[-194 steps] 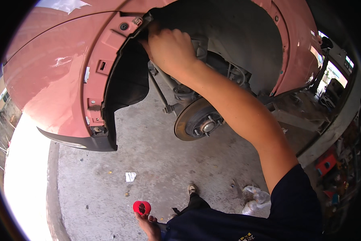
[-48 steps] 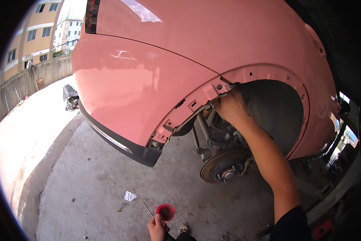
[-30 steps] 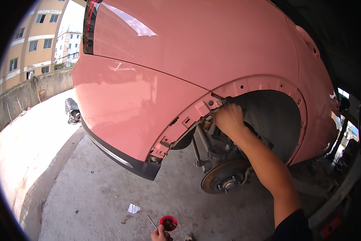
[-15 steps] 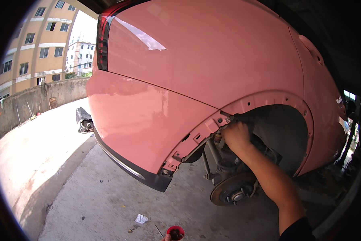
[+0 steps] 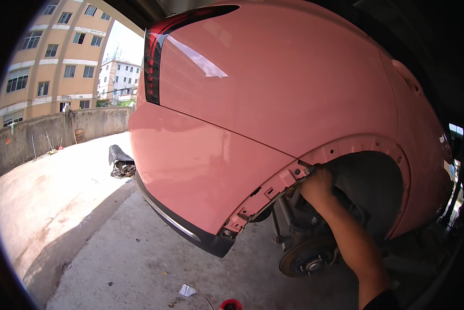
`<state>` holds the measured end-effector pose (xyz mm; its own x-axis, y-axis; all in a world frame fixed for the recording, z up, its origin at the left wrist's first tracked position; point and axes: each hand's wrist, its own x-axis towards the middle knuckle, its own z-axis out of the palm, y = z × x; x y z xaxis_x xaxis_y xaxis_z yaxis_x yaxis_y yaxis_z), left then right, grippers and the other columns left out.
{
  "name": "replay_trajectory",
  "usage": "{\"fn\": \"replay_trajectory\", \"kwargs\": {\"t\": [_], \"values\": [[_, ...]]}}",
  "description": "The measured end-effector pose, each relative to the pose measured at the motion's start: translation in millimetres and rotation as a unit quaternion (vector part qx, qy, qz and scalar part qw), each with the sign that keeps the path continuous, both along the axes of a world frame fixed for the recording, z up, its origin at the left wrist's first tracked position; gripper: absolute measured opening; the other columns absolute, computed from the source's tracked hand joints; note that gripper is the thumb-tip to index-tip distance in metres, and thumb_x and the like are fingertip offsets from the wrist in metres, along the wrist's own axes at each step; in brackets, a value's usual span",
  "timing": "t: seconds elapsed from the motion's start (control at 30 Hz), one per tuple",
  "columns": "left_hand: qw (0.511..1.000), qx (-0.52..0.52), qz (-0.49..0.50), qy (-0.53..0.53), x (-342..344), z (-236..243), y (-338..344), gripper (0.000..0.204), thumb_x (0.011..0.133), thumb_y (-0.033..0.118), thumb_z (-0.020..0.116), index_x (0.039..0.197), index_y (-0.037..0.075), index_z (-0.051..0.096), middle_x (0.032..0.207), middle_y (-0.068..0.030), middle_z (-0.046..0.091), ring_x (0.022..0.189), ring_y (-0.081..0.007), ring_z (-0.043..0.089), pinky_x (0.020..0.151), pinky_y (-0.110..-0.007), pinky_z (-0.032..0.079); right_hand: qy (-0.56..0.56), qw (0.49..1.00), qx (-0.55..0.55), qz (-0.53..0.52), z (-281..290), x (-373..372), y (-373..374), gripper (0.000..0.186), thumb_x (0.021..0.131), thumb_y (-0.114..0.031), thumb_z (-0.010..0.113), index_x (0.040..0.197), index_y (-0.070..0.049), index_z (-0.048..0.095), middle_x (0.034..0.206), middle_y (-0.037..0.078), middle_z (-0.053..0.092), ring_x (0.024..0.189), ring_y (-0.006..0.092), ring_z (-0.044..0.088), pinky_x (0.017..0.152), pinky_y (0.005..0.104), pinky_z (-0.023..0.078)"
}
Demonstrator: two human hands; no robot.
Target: The person positions and secures a black plastic wheel-well liner against the inner body panel of a car. They then gather various fasteners from containers and use a tool to install them into the mounting holes.
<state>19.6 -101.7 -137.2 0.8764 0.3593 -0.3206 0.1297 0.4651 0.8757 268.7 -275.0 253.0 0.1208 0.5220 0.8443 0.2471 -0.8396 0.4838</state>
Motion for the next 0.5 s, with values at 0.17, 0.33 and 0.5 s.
{"fn": "replay_trajectory", "kwargs": {"t": [0.17,0.33,0.5], "values": [[1.000,0.008,0.010,-0.018,-0.3,2.8,3.2,0.041,0.095,0.044,0.047,0.084,0.006,0.057,0.048,0.0055,0.035,0.038,-0.0066,0.035,0.036,-0.024,0.029,0.084,0.991,-0.057,-0.084,-13.1,20.5,-5.4,0.011,0.063,-0.019,0.064,0.059,-0.008,0.063,0.068,0.012,0.062,0.068,0.0301,0.063,0.053,0.0444,0.047],[1.000,-0.003,0.005,0.005,-2.0,7.2,7.9,0.041,0.096,0.044,0.046,0.080,0.007,0.055,0.047,0.0057,0.033,0.038,-0.0063,0.035,0.036,-0.024,0.028,0.044,0.998,0.029,-0.025,-1.9,-3.3,5.0,0.011,0.066,-0.017,0.062,0.062,-0.008,0.064,0.071,0.011,0.063,0.072,0.0288,0.063,0.053,0.0439,0.047],[1.000,-0.004,-0.010,0.005,1.9,8.7,3.8,0.039,0.096,0.043,0.046,0.085,0.007,0.055,0.048,0.0064,0.032,0.038,-0.0055,0.033,0.036,-0.024,0.027,0.045,0.995,-0.081,-0.021,-6.8,7.1,-8.6,0.015,0.072,-0.021,0.060,0.064,-0.008,0.063,0.071,0.011,0.062,0.068,0.0282,0.061,0.056,0.0432,0.046]]}}
